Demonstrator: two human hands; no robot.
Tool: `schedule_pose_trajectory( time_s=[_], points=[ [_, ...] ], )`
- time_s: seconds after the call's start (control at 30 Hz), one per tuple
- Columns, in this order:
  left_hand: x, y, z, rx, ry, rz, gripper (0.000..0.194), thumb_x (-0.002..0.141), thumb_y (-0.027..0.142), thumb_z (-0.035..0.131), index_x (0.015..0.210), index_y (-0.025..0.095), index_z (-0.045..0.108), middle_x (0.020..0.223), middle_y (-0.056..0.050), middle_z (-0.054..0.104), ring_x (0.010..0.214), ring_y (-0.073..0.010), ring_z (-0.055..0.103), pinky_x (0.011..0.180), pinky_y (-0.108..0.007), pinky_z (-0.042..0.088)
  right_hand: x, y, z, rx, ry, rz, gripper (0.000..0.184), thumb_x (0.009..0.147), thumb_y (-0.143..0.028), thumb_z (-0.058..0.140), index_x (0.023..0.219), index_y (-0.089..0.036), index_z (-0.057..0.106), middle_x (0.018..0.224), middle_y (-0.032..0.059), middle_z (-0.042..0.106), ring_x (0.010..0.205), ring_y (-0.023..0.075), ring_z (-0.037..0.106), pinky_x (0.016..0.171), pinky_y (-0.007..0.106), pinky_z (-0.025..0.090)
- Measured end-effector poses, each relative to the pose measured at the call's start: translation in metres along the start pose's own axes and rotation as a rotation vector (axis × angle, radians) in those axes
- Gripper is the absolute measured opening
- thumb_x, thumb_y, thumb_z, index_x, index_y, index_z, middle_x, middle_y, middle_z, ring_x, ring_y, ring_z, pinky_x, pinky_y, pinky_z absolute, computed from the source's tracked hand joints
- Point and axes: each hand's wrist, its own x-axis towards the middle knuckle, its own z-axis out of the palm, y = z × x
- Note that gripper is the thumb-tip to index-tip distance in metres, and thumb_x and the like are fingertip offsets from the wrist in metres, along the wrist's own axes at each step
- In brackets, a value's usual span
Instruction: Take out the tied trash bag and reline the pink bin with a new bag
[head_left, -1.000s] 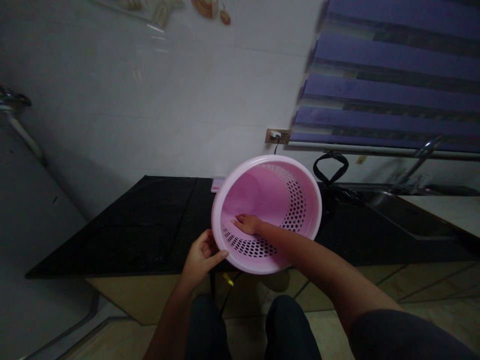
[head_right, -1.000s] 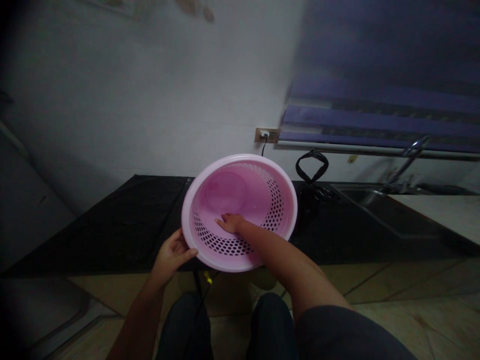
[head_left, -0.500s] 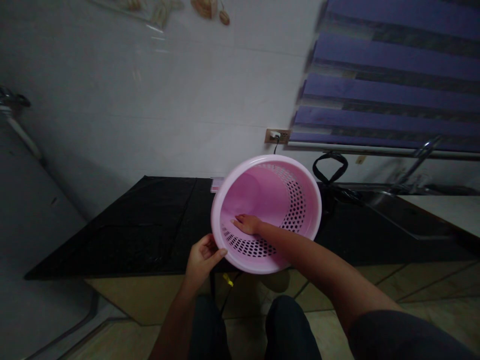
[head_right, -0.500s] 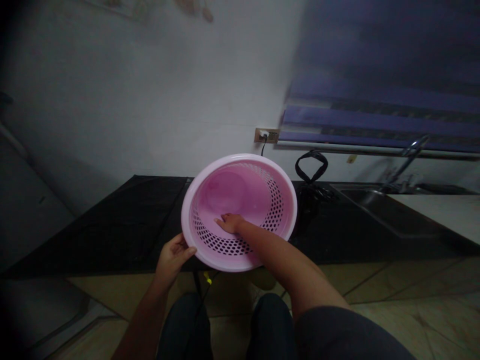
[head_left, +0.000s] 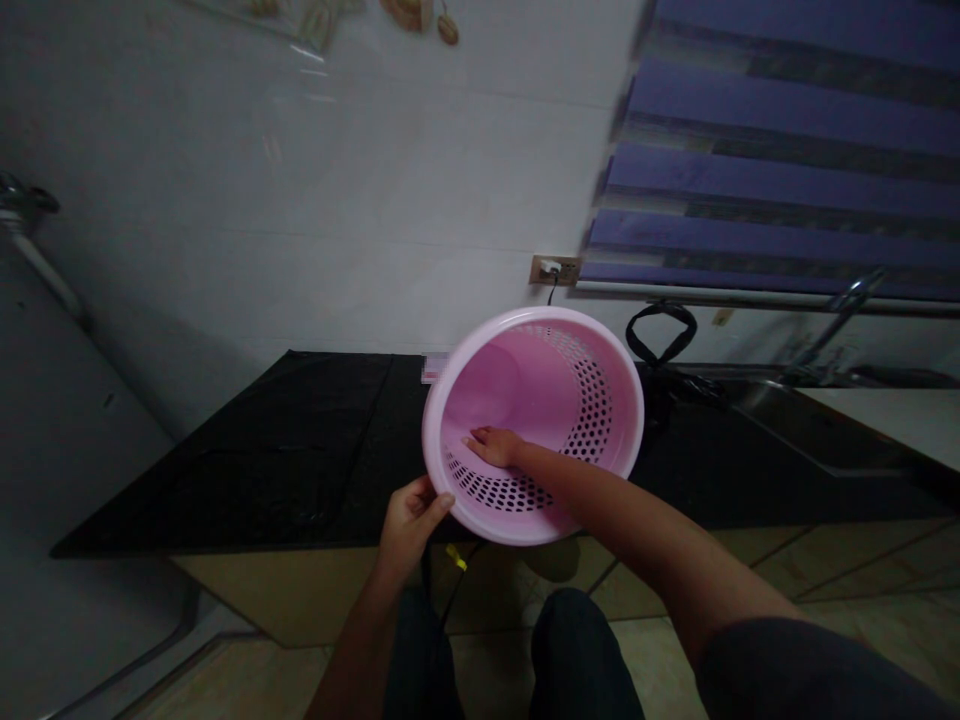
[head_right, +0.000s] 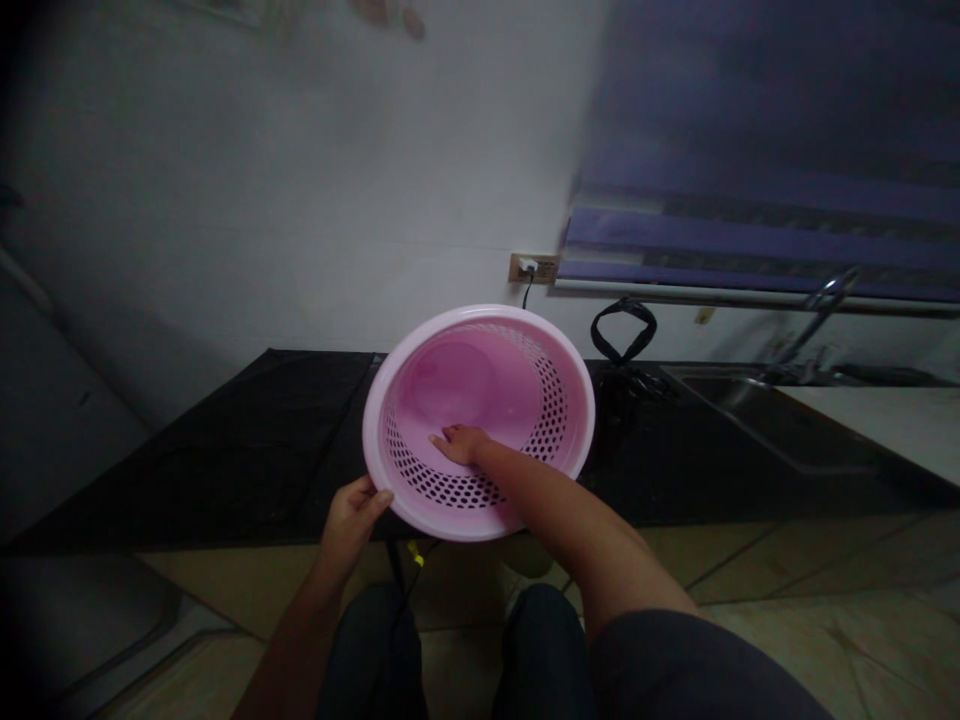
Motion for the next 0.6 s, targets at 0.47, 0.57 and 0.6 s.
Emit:
schedule_pose_trajectory(
  time_s=[0.47,0.57,0.6],
  points=[
    [-0.003,-0.014,0.000,-0.048,-0.067,-0.092,0.046,0.064,0.052,0.076,0.078,0.009,0.074,0.074,-0.012,0.074,0.070,-0.0255,0.069,0.068,-0.034,0.054,0.003,0.003,0.007,-0.028,-0.029,0.021,0.072,0.096,-0.059,0.020,0.140,-0.009,0.048,0.143,0.0175,0.043,0.133,0.0244,0.042,0.110,0.031,0.031],
    [-0.003,-0.018,-0.001,-0.028,-0.064,-0.110,0.046,0.064,0.054,0.075,0.075,0.009,0.073,0.070,-0.010,0.073,0.066,-0.0239,0.068,0.063,-0.032,0.053,0.003,0.004,0.007,-0.037,-0.030,0.021,0.076,0.095,-0.061,0.019,0.142,-0.008,0.046,0.144,0.0173,0.042,0.134,0.0253,0.041,0.110,0.031,0.030],
    [-0.003,-0.020,-0.002,-0.019,-0.038,-0.111,0.046,0.063,0.054,0.076,0.074,0.010,0.072,0.068,-0.009,0.072,0.065,-0.0232,0.067,0.061,-0.031,0.052,0.003,0.004,0.007,-0.039,-0.029,0.022,0.076,0.095,-0.061,0.018,0.142,-0.008,0.045,0.145,0.0172,0.041,0.134,0.0255,0.041,0.110,0.032,0.030]
  ],
)
